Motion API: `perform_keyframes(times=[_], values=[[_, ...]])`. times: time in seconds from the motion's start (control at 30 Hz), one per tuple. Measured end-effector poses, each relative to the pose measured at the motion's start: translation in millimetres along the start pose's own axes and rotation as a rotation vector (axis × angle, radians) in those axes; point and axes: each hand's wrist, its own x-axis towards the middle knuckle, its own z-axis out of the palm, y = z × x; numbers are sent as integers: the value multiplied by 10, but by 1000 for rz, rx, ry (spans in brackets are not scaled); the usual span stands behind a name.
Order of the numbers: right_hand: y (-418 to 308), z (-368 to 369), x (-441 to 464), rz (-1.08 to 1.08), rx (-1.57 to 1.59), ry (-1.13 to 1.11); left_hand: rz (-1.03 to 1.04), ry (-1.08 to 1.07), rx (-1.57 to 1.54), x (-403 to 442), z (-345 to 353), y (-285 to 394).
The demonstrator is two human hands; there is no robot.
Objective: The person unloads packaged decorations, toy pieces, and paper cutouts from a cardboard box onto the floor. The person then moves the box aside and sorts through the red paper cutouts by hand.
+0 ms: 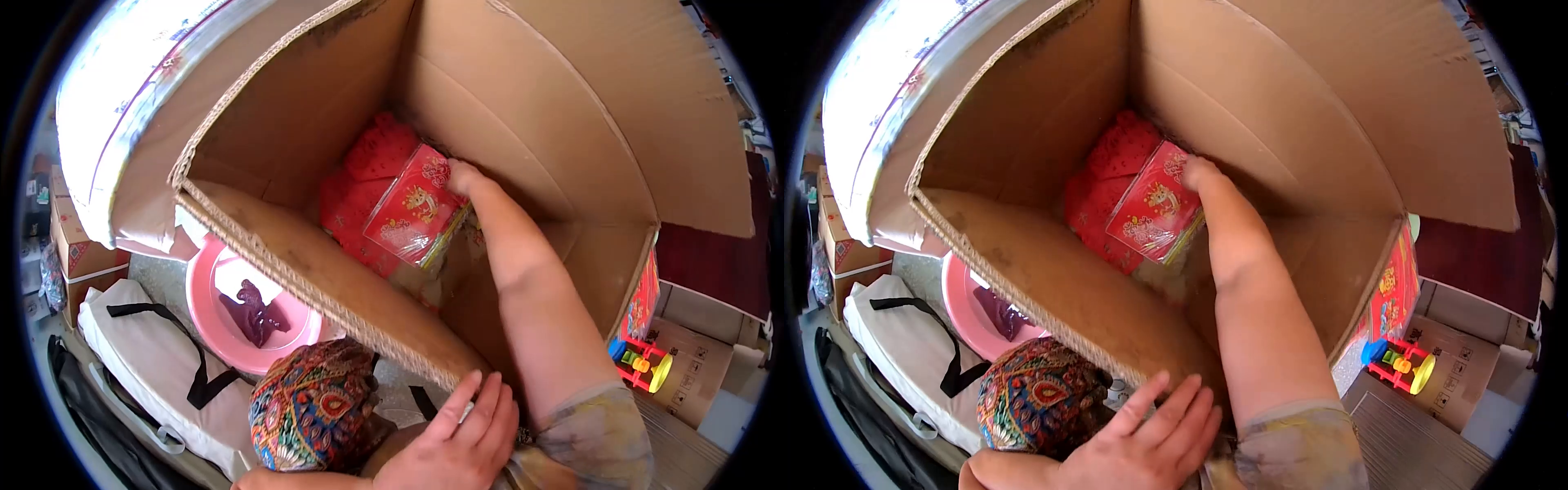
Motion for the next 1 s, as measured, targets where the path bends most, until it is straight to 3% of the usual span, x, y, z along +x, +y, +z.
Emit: perform_keyframes(times=[0.07, 0.17, 0.37, 0.47, 0.7, 0.8, 0.87, 0.93, 1.0], values=[[65, 226, 50, 53, 39, 18, 23, 38, -13, 1, -4, -67], [142, 534, 163, 84, 9, 295, 27, 35, -25, 9, -23, -147], [-81, 247, -102, 281, 100, 272, 26, 93, 4, 28, 258, -97], [96, 521, 42, 162, -5, 442, 21, 92, 15, 34, 99, -92], [54, 519, -171, 209, 96, 345, -17, 7, 6, 98, 29, -64], [208, 496, -190, 134, 273, 277, -4, 169, 42, 94, 454, 7], [414, 492, -75, 40, 571, -44, -1, 124, 8, 106, 403, -3], [447, 310, -162, 10, 653, -146, 1, 80, -24, 127, 228, -27], [473, 152, -225, 21, 720, -547, -13, -84, -3, 139, -22, -46]])
